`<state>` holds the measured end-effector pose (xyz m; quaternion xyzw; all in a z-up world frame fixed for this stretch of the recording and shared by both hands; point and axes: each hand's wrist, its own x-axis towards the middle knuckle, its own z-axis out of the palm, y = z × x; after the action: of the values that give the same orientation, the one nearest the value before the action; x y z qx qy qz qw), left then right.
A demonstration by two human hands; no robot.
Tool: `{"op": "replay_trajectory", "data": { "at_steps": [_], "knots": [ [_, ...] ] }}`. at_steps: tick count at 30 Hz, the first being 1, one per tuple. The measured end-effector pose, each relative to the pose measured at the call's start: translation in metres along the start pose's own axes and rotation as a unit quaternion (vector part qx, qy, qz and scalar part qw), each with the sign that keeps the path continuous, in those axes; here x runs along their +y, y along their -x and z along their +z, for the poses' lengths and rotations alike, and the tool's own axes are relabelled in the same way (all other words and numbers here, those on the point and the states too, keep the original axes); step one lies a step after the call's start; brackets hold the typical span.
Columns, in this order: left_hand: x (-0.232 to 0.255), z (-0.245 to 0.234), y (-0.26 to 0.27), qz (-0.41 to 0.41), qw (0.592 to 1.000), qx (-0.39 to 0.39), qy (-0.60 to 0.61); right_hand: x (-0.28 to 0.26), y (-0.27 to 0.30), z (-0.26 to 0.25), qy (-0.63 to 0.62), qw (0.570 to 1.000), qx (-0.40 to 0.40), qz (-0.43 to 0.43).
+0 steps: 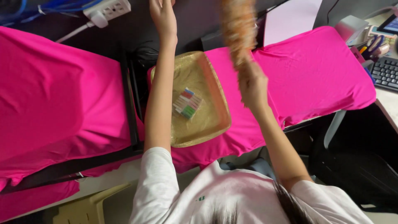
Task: Cleaning a desk area with a duster and organizing various pens, markers, and small items into containers.
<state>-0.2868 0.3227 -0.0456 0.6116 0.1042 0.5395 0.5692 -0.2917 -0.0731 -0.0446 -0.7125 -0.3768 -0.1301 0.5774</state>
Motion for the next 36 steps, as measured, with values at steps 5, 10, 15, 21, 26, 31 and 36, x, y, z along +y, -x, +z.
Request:
{"op": "replay_trajectory", "data": {
  "at_steps": [5,10,15,21,26,31,36],
  "knots": [
    [0.083,0.024,0.020,0.232,0.948,0.017,-0.217,0.023,-0.005,-0.013,-0.001,0.996,-0.031,-0.078],
    [0.101,0.024,0.023,0.273,0.814,0.007,-0.513,0.030,-0.007,-0.001,0.004,0.996,0.069,0.050],
    [0.114,0.027,0.032,0.290,0.775,-0.006,-0.561,-0.005,-0.016,-0.008,0.039,0.987,-0.100,-0.119],
    [0.110,0.020,0.025,0.262,0.756,-0.007,-0.600,-0.007,-0.025,0.005,-0.008,0.999,-0.020,0.029],
    [0.110,0.023,0.021,0.284,0.813,-0.019,-0.508,-0.017,-0.037,0.008,0.015,0.995,-0.093,-0.037],
    [0.089,0.015,0.008,0.301,0.790,0.013,-0.533,-0.010,-0.044,0.033,0.008,0.992,-0.061,-0.111],
    [0.107,0.009,0.009,0.224,0.829,-0.004,-0.512,-0.028,-0.048,0.051,-0.023,0.991,0.009,-0.133]
  ]
}}
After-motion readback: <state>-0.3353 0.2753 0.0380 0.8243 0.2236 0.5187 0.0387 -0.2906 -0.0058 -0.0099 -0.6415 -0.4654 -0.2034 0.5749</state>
